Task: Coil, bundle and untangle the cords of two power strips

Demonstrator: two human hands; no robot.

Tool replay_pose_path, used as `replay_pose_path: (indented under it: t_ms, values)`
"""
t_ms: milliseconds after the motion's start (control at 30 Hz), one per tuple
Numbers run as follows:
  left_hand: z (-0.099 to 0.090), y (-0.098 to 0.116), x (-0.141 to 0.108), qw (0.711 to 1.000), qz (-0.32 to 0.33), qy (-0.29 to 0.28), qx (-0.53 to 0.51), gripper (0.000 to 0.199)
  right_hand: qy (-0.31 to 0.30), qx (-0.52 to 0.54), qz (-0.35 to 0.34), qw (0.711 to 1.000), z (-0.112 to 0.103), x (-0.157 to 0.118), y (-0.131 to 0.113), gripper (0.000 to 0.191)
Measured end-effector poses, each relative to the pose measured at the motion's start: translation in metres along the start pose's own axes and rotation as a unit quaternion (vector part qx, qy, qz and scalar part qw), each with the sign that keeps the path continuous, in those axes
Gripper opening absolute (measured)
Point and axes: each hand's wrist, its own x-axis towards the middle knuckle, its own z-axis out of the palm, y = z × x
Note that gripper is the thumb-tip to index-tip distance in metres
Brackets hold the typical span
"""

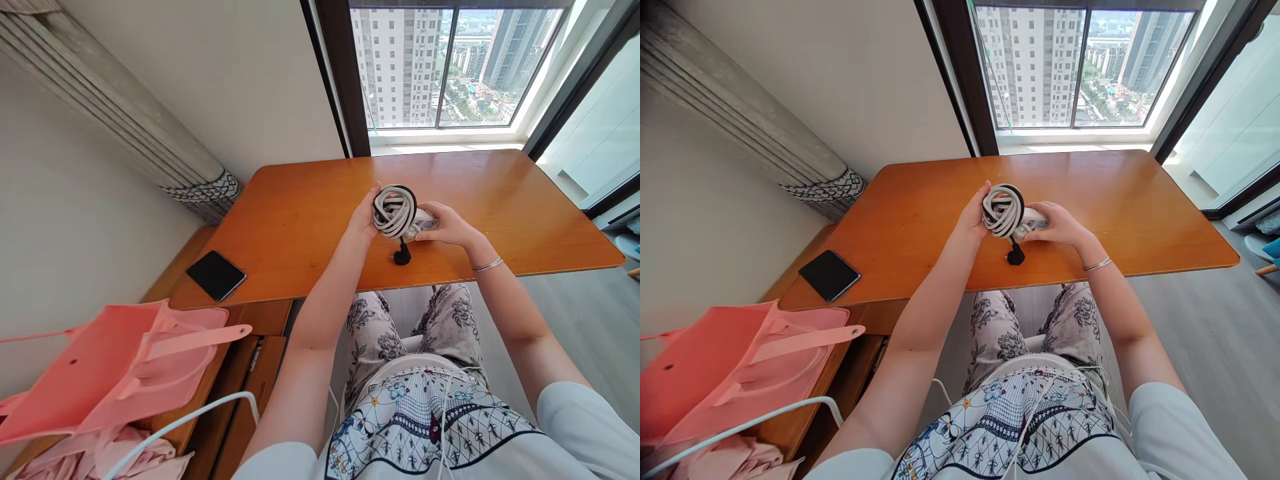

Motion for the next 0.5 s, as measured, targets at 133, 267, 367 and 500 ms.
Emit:
replay_pose_path:
  t_ms: [133,267,367,500]
  values:
    - [-0.005,0.014,0.003,1.000,-0.015,-0.025,-0.008,0.052,0.062,0.080,0.032,0.994,0.015,0.006,-0.001,0.070]
    - [-0.018,0.025,-0.004,0.999,0.018,-0.031,0.028,0.060,0.123,0.163,0.063,0.977,0.031,0.008,-0.005,0.072]
    - [-0.034,0.021,-0.015,0.998,0.005,-0.033,0.046,0.060,0.172,0.202,0.102,0.959,0.042,0.013,-0.011,0.070]
    - [-0.048,-0.002,-0.036,0.998,-0.013,-0.059,0.027,0.072,0.226,0.293,0.158,0.915,0.060,0.024,-0.015,0.068]
